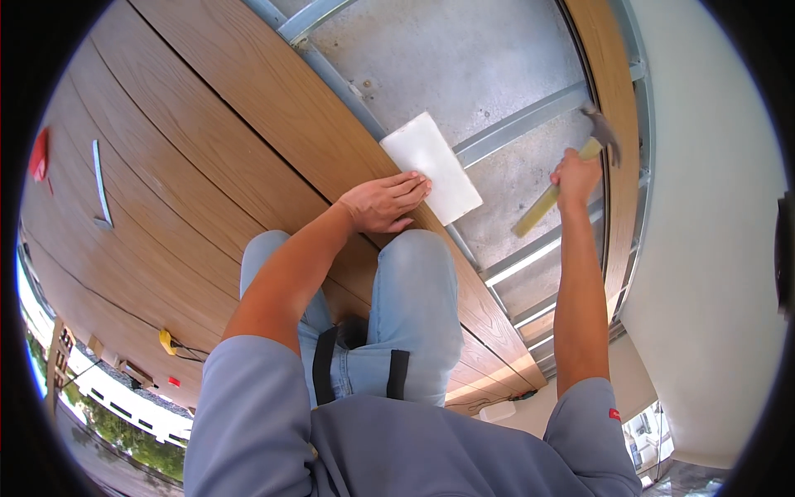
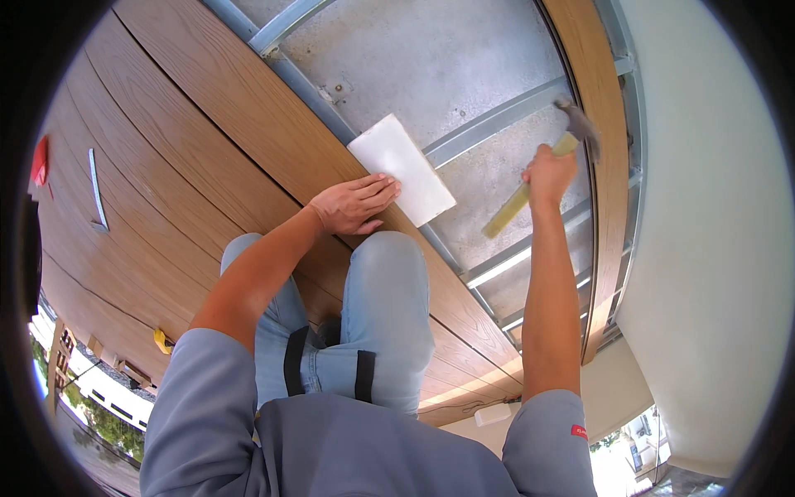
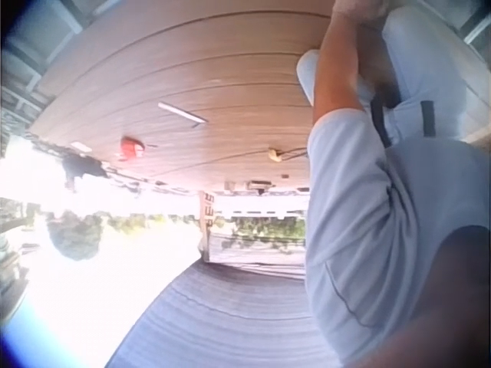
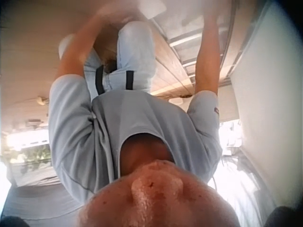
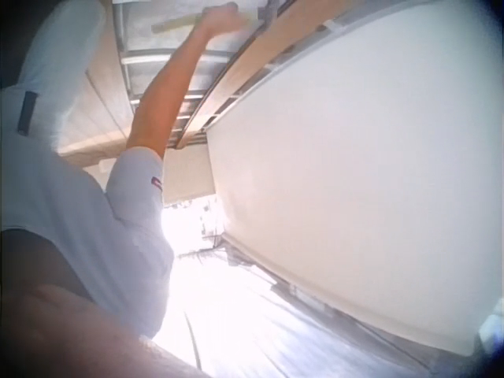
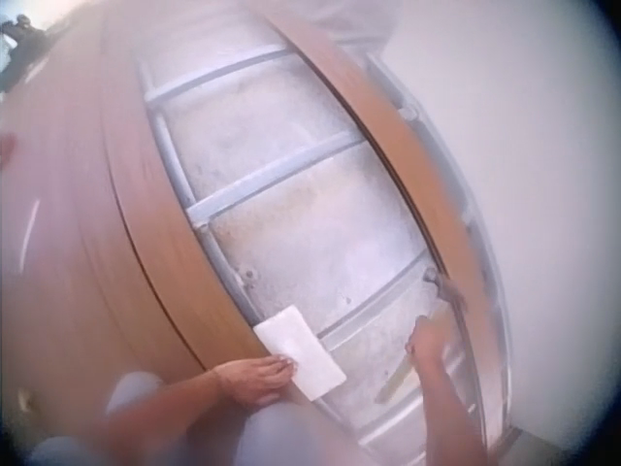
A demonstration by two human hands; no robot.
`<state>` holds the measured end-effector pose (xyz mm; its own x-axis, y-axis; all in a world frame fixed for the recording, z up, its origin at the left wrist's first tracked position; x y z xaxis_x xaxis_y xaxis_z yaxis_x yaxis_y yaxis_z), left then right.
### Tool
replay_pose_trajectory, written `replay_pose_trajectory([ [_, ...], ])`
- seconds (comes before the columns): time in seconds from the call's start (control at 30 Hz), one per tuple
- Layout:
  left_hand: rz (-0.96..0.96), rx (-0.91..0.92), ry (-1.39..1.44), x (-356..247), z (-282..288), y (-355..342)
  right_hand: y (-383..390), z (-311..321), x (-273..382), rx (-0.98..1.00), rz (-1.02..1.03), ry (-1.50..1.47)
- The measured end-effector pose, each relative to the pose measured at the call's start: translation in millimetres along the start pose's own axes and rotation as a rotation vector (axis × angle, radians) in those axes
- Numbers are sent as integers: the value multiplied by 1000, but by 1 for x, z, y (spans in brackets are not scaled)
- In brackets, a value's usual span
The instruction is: The person installs decking planks on a balcony by positioning a white spacers and hammering the planks into place.
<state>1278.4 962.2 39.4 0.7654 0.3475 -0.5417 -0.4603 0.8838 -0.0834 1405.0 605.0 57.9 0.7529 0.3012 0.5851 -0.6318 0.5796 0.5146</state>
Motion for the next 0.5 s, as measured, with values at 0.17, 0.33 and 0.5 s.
replay_pose_trajectory([
  [0.17,23,11,-1,-5,-2,8,64,-88,12,787,613,975],
  [0.33,0,1,24,-4,-3,2,-7,1,19,222,69,141],
  [0.5,2,-28,9,-5,-3,3,54,-80,1,550,331,667],
])
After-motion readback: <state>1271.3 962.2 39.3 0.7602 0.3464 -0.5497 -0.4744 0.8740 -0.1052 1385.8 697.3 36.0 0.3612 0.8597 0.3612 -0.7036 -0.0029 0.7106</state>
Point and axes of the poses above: each hand's wrist, its own y-axis away from the middle knuckle, its own z-axis out of the back of the hand, x = y × z, the point moved 9 cm from there along -y, towards the middle knuckle
